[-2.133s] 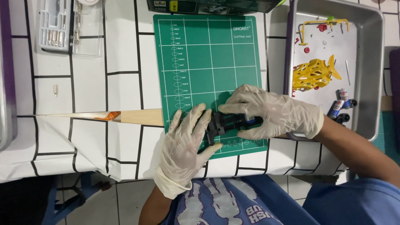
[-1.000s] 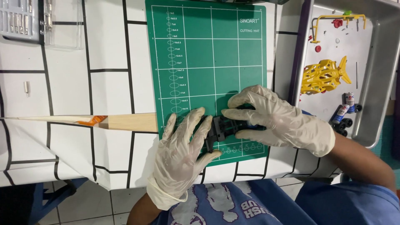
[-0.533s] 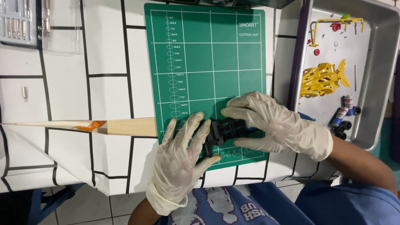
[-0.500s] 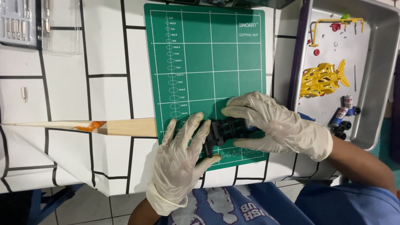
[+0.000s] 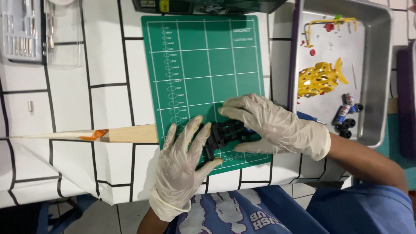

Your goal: Assembling a plastic model toy car chassis by fitting gears, motors, and structural components.

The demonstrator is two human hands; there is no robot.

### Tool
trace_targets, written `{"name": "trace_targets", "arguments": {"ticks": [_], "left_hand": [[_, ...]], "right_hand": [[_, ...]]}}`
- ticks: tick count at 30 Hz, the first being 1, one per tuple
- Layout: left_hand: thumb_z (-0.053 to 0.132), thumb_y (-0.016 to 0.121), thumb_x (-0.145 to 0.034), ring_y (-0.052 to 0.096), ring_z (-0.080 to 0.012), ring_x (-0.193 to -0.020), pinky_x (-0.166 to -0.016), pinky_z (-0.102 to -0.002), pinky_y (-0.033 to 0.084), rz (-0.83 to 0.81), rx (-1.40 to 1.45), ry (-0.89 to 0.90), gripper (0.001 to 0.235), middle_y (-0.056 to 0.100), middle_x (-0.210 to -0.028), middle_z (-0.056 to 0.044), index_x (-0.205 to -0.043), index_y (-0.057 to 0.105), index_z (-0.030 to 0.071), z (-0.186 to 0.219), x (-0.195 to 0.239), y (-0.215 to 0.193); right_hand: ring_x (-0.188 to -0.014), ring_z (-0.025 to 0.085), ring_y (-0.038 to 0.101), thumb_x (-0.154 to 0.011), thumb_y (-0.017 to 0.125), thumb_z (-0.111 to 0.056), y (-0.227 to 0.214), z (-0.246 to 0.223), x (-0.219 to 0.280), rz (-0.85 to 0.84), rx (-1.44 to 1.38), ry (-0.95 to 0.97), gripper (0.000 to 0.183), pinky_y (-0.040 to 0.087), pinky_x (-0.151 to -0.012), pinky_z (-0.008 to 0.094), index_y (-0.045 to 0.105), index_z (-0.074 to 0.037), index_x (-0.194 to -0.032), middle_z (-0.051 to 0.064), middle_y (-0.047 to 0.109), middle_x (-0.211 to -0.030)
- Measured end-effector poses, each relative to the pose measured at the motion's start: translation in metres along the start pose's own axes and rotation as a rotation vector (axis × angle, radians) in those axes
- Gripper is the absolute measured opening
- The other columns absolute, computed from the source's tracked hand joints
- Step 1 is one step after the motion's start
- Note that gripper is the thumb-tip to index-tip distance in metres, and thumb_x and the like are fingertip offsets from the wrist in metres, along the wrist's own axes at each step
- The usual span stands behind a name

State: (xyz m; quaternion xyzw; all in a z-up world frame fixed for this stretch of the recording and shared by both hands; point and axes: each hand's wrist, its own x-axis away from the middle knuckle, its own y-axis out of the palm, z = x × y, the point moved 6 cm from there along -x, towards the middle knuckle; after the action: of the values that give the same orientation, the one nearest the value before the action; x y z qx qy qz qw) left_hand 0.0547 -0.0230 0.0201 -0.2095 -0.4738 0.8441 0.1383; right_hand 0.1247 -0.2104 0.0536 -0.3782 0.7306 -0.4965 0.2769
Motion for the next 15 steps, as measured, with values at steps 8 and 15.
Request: {"name": "trace_targets", "arguments": {"ticks": [8,15], "left_hand": [[0.071,0.070,-0.085,0.043,-0.0253,-0.153,-0.127,-0.040,0.036,0.020,-0.193,0.025,0.099,0.029,-0.170,-0.009,-0.162,0.034,0.019,0.001,0.001,-0.001],[0.058,0.070,-0.090,0.052,-0.0221,-0.145,-0.131,-0.039,0.027,0.081,-0.111,0.092,0.089,0.043,-0.164,-0.006,-0.159,0.036,0.015,0.014,-0.003,-0.012]], "right_hand": [[-0.123,0.045,0.057,-0.090,0.068,-0.040,-0.120,0.026,0.083,-0.100,0.149,0.758,0.078,0.049,-0.097,0.060,0.038,-0.023,-0.160,0.022,0.053,-0.147],[-0.086,0.034,0.070,-0.100,0.066,-0.029,-0.106,0.093,0.202,-0.068,0.039,1.269,0.065,0.060,-0.072,0.040,0.046,-0.012,-0.159,0.020,0.071,-0.110]]}}
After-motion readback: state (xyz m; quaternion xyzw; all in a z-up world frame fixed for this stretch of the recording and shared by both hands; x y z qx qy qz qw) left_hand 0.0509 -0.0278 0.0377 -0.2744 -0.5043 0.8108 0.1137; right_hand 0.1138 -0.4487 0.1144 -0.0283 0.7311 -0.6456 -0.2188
